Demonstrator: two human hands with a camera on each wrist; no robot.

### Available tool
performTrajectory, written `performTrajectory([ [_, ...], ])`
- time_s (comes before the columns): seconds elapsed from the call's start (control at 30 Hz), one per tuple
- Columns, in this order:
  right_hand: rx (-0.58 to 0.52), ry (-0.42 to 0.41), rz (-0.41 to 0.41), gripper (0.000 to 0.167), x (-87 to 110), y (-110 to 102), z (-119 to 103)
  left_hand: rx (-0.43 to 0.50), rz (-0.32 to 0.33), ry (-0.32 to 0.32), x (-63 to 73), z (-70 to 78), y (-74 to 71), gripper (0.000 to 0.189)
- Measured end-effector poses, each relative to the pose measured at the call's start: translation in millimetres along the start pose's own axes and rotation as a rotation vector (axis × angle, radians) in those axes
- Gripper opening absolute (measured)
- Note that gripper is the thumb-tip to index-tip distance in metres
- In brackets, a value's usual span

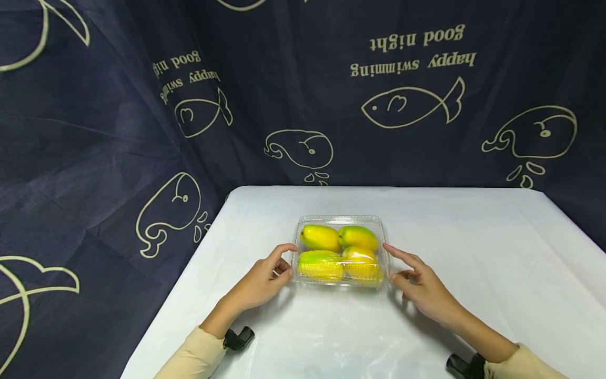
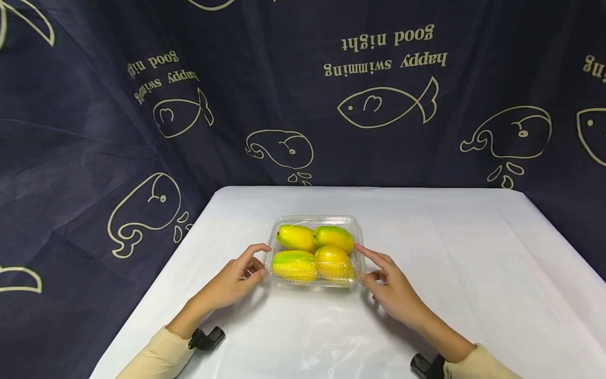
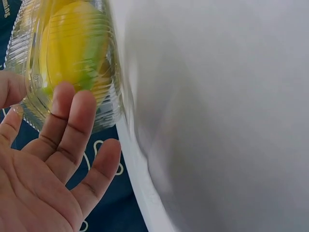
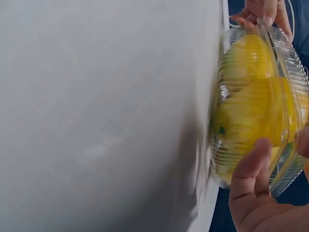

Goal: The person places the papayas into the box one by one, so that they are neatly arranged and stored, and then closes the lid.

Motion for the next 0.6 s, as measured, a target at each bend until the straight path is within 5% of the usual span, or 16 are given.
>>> performTrajectory([
  [0.6, -0.061, 0.011, 0.033, 0.066, -3.2, 1.8, 2.9, 0.135, 0.009, -0.049, -1.4, -3.6, 2.4, 0.050],
])
Point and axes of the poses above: each hand's wrist, its own x-axis away from the middle knuckle, its own y-axis out of the palm, z = x × y, the point moved 6 cm from there along -x, towards the middle knuckle
